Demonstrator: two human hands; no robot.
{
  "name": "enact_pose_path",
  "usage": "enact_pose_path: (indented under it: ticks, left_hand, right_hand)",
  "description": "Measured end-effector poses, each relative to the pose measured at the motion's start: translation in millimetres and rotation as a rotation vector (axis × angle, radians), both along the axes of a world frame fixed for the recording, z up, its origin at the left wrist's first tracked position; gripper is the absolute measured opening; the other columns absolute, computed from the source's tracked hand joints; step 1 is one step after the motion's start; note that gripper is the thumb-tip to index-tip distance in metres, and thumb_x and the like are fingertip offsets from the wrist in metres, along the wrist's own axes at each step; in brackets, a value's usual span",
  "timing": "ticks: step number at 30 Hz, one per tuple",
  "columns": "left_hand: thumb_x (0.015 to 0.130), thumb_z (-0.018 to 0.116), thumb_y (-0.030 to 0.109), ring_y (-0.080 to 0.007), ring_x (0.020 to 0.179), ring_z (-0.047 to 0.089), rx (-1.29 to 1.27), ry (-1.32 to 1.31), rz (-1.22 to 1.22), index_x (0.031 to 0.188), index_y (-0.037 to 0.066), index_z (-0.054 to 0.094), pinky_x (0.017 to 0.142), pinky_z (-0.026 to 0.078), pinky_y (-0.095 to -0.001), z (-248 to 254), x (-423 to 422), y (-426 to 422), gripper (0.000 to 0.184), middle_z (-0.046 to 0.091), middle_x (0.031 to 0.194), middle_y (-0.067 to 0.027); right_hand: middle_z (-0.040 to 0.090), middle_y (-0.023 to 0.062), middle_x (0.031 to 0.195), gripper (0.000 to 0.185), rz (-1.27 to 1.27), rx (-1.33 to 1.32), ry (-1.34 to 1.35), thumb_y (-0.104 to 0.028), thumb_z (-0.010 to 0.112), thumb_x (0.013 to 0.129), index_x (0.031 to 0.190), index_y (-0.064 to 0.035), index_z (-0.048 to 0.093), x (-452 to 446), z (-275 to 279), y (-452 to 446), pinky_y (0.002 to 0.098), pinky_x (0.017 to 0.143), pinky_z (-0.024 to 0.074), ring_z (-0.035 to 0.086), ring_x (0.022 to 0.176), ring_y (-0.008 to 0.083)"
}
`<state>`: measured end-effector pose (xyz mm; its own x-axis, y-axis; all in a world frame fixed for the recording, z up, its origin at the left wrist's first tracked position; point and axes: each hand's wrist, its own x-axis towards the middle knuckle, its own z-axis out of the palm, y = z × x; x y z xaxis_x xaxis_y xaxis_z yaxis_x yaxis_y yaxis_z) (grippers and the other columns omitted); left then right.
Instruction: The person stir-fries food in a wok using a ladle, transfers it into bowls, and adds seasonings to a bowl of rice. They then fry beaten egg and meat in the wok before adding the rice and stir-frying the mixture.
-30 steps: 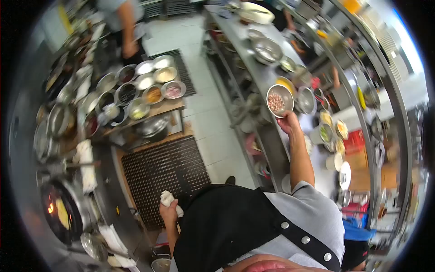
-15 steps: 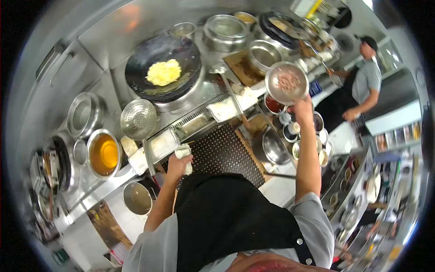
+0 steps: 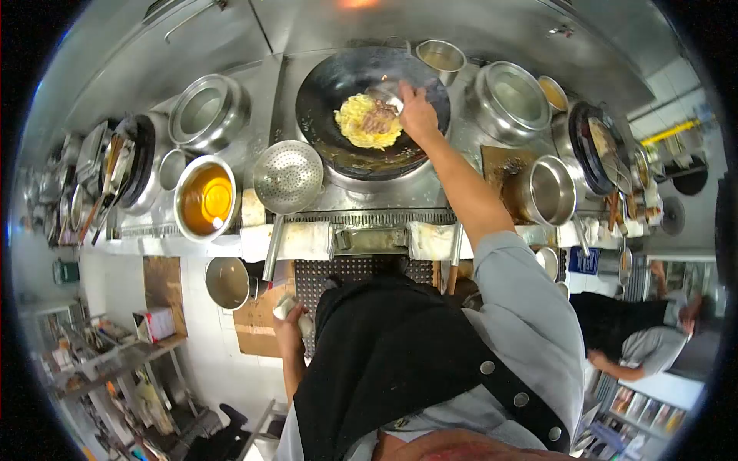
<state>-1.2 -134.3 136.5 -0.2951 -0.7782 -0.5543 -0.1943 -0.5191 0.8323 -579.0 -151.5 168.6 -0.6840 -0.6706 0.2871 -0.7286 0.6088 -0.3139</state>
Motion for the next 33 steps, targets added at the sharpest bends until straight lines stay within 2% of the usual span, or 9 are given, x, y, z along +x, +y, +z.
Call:
enact_pose_path:
  ticks: [9,13,19,24,27,28,29,31,33]
  left_hand:
    - [0.087,0.068,-0.001,-0.0225,0.074,0.065,0.051,-0.054,0.294,0.119,-0.002,0.058,0.066,0.057,-0.0339,-28.8,16.2,34.3,0.034,0.064,0.099,-0.0104]
    - [0.091,0.067,0.006,-0.0218,0.075,0.067,0.087,0.024,0.296,0.117,-0.004,0.060,0.064,0.057,-0.0345,4.1,-22.0,12.1,0.029,0.067,0.097,-0.0128]
    - [0.092,0.069,0.014,-0.0211,0.069,0.067,0.021,0.154,0.054,0.115,-0.002,0.064,0.059,0.053,-0.0329,-1.1,-75.9,-27.2,0.029,0.070,0.092,-0.0106]
    - [0.097,0.064,0.028,-0.0233,0.063,0.068,0.419,0.257,-0.351,0.115,0.000,0.063,0.057,0.055,-0.0344,1.6,-145.0,-92.9,0.033,0.071,0.089,-0.0149]
    - [0.104,0.050,0.053,-0.0215,0.072,0.065,0.599,0.453,-0.392,0.120,0.009,0.059,0.055,0.054,-0.0373,-6.6,-209.1,-116.8,0.048,0.067,0.089,-0.0091]
    - [0.104,0.044,0.060,-0.0218,0.075,0.065,0.592,0.458,-0.432,0.120,0.013,0.059,0.057,0.053,-0.0395,-9.4,-231.1,-123.3,0.052,0.066,0.092,-0.0072]
    - [0.102,0.041,0.066,-0.0221,0.076,0.065,0.592,0.385,-0.444,0.118,0.015,0.059,0.058,0.053,-0.0408,-0.7,-249.3,-128.4,0.057,0.067,0.095,-0.0051]
    - [0.101,0.046,0.066,-0.0232,0.075,0.065,0.583,0.337,-0.430,0.116,0.016,0.057,0.062,0.051,-0.0476,1.5,-285.3,-137.5,0.053,0.067,0.092,-0.0046]
    - [0.101,0.052,0.055,-0.0229,0.075,0.065,0.549,0.312,-0.435,0.113,0.016,0.058,0.061,0.052,-0.0462,-3.9,-323.0,-144.7,0.041,0.067,0.092,-0.0053]
  right_hand:
    - [0.052,0.0315,0.129,0.058,0.089,-0.057,-0.105,-0.008,0.057,0.090,0.146,-0.0147,0.042,-21.2,-35.2,-45.8,0.0578,0.084,0.0535,0.065,0.099,0.0521]
    - [0.054,0.0314,0.124,0.064,0.031,0.053,-0.154,-0.008,0.063,0.085,0.146,-0.0188,0.045,-31.1,-31.2,-55.7,0.0590,0.092,0.0498,0.061,0.107,0.0531]
    - [0.058,0.0250,0.120,0.063,0.060,-0.070,0.187,-0.008,0.059,0.089,0.149,-0.0157,0.042,-58.5,54.4,-49.4,0.0511,0.085,0.0530,0.063,0.106,0.0449]
    - [0.062,0.0196,0.112,0.066,-0.025,-0.535,0.423,-0.002,0.063,0.081,0.144,-0.0132,0.048,-8.7,195.2,-11.5,0.0479,0.083,0.0543,0.062,0.097,0.0398]
    - [0.056,0.0276,0.126,0.080,-0.034,-0.488,0.439,-0.004,0.067,0.079,0.153,-0.0085,0.037,-33.8,138.9,-18.3,0.0507,0.080,0.0583,0.061,0.107,0.0424]
    - [0.056,0.0259,0.128,0.080,-0.063,-0.070,0.558,-0.005,0.067,0.079,0.153,-0.0128,0.039,-12.9,118.3,-30.8,0.0532,0.080,0.0577,0.062,0.106,0.0430]
    - [0.053,0.0260,0.130,0.081,-0.142,0.154,0.287,-0.012,0.073,0.080,0.153,-0.0182,0.039,6.5,103.3,-37.7,0.0554,0.081,0.0566,0.063,0.104,0.0448]
    - [0.050,0.0276,0.132,0.080,-0.148,0.066,0.262,-0.015,0.073,0.082,0.154,-0.0219,0.038,28.6,108.9,-38.7,0.0555,0.082,0.0563,0.065,0.101,0.0471]
    - [0.049,0.0247,0.134,0.071,-0.244,-0.360,0.300,-0.001,0.057,0.084,0.151,-0.0200,0.041,56.4,126.5,-37.7,0.0524,0.078,0.0582,0.065,0.095,0.0503]
